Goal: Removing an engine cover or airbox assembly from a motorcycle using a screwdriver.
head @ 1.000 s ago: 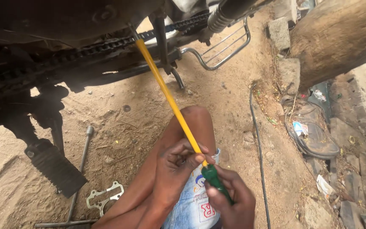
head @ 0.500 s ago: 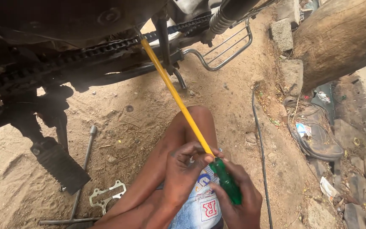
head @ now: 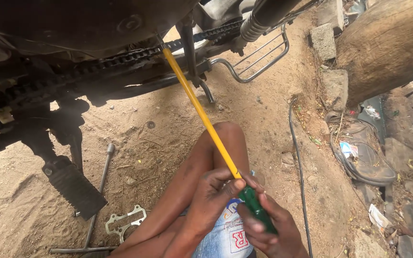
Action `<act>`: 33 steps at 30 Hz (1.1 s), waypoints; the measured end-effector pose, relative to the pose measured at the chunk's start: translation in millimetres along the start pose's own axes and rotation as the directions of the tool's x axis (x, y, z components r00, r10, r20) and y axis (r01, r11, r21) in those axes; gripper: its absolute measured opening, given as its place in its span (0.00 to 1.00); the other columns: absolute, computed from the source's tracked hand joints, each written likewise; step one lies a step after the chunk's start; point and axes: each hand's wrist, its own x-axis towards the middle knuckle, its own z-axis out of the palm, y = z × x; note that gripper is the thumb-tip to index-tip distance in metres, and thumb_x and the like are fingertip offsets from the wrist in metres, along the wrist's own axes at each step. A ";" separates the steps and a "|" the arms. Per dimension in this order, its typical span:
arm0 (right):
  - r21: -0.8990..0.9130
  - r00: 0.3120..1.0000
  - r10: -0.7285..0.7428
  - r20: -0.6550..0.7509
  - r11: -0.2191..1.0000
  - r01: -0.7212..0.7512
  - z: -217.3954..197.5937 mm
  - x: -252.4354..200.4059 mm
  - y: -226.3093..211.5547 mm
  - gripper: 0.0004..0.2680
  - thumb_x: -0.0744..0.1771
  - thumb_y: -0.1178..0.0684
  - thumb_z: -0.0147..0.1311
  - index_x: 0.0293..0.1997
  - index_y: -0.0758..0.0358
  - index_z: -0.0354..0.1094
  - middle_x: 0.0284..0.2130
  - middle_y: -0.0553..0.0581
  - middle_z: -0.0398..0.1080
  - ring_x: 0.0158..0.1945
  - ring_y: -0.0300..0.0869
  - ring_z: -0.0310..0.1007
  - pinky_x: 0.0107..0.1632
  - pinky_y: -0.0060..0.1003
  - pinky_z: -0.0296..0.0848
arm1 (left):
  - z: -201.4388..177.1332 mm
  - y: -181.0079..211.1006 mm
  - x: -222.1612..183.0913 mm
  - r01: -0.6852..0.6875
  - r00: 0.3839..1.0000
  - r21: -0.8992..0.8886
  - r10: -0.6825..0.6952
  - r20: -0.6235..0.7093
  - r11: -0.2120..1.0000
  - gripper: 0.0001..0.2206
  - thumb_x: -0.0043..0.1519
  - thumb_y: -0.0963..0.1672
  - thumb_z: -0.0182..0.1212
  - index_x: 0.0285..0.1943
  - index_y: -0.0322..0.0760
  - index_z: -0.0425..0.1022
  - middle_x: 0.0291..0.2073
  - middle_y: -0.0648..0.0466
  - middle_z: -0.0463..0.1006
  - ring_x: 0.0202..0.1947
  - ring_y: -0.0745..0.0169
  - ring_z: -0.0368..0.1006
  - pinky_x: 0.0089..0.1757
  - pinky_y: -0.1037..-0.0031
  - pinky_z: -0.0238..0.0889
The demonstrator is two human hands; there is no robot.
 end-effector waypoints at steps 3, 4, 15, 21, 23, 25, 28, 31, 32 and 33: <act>-0.535 0.959 -0.254 -0.129 0.832 0.149 9.3 0.9 8.0 0.22 0.71 0.45 0.54 0.69 0.63 0.51 0.33 0.61 0.72 0.20 0.32 0.61 0.21 0.24 0.63 | -0.7 -1.3 -2.3 0.025 0.997 0.012 -0.025 -0.073 1.000 0.12 0.67 0.45 0.62 0.47 0.27 0.81 0.41 0.47 0.84 0.42 0.62 0.76 0.46 0.71 0.68; -0.916 0.837 -0.540 -0.093 0.375 0.140 14.6 1.7 11.4 0.26 0.66 0.47 0.59 0.69 0.70 0.54 0.37 0.65 0.76 0.24 0.34 0.67 0.24 0.24 0.68 | -1.1 -1.9 -3.4 0.065 0.991 0.006 -0.064 -0.122 0.998 0.11 0.66 0.44 0.62 0.46 0.26 0.81 0.41 0.45 0.84 0.38 0.61 0.74 0.40 0.70 0.66; -0.642 0.884 -0.442 -0.152 0.724 0.252 -50.8 16.3 12.1 0.13 0.68 0.54 0.54 0.54 0.76 0.63 0.28 0.65 0.74 0.14 0.34 0.61 0.16 0.28 0.60 | -9.2 5.4 4.0 0.009 0.989 0.152 0.014 -0.150 0.988 0.12 0.66 0.46 0.61 0.45 0.28 0.80 0.41 0.49 0.85 0.48 0.62 0.79 0.54 0.68 0.71; 0.056 0.998 0.057 0.013 0.997 -0.057 -12.4 26.4 2.6 0.14 0.72 0.48 0.48 0.62 0.63 0.59 0.26 0.54 0.66 0.15 0.32 0.57 0.18 0.26 0.58 | -19.7 0.3 3.8 0.048 0.998 0.095 -0.044 -0.047 0.994 0.14 0.67 0.47 0.59 0.47 0.29 0.79 0.42 0.50 0.83 0.49 0.62 0.78 0.55 0.69 0.68; 0.043 0.999 0.009 0.035 0.999 -0.011 25.8 31.5 4.1 0.14 0.73 0.49 0.50 0.66 0.57 0.59 0.28 0.56 0.68 0.18 0.35 0.62 0.20 0.27 0.64 | -20.5 -5.0 3.0 0.044 0.996 0.083 -0.037 -0.083 0.996 0.13 0.66 0.46 0.61 0.45 0.28 0.80 0.40 0.49 0.84 0.47 0.61 0.79 0.54 0.69 0.69; -0.357 0.588 -0.327 -0.740 0.932 0.068 63.2 40.4 6.2 0.20 0.62 0.75 0.48 0.63 0.75 0.60 0.42 0.66 0.76 0.27 0.45 0.77 0.28 0.31 0.73 | -17.4 -2.8 3.0 0.070 0.987 0.050 -0.062 -0.148 0.996 0.13 0.64 0.46 0.63 0.45 0.27 0.82 0.38 0.46 0.85 0.35 0.59 0.76 0.42 0.67 0.70; -0.625 0.714 -0.538 -0.447 0.759 0.181 38.7 29.6 19.3 0.18 0.65 0.70 0.52 0.62 0.75 0.60 0.40 0.68 0.75 0.31 0.44 0.76 0.33 0.32 0.74 | -10.7 -0.4 4.0 -0.033 0.986 0.209 0.066 -0.152 0.977 0.14 0.65 0.48 0.63 0.43 0.28 0.81 0.38 0.49 0.85 0.43 0.63 0.80 0.49 0.70 0.71; -0.787 0.768 -0.636 -0.081 0.513 0.342 1.4 18.4 32.7 0.16 0.67 0.65 0.55 0.61 0.76 0.60 0.39 0.69 0.75 0.36 0.43 0.75 0.37 0.32 0.75 | -9.8 2.7 3.9 -0.055 0.981 0.193 0.089 -0.173 0.980 0.14 0.64 0.47 0.65 0.44 0.27 0.80 0.40 0.48 0.85 0.44 0.61 0.80 0.51 0.68 0.72; -0.786 0.769 -0.634 -0.077 0.514 0.344 -10.2 19.8 30.1 0.16 0.67 0.65 0.55 0.61 0.76 0.60 0.39 0.69 0.75 0.36 0.43 0.75 0.37 0.32 0.75 | -10.8 5.3 3.7 -0.057 0.980 0.197 0.092 -0.174 0.979 0.14 0.64 0.47 0.65 0.44 0.27 0.80 0.40 0.48 0.85 0.44 0.61 0.80 0.51 0.68 0.72; -0.810 0.768 -0.639 0.052 0.422 0.406 -21.8 19.9 27.5 0.16 0.68 0.63 0.56 0.61 0.76 0.60 0.38 0.69 0.74 0.37 0.43 0.75 0.39 0.33 0.75 | -11.2 7.0 3.6 -0.087 0.977 0.175 0.118 -0.175 0.981 0.14 0.65 0.47 0.63 0.46 0.27 0.79 0.41 0.49 0.85 0.46 0.62 0.80 0.52 0.68 0.71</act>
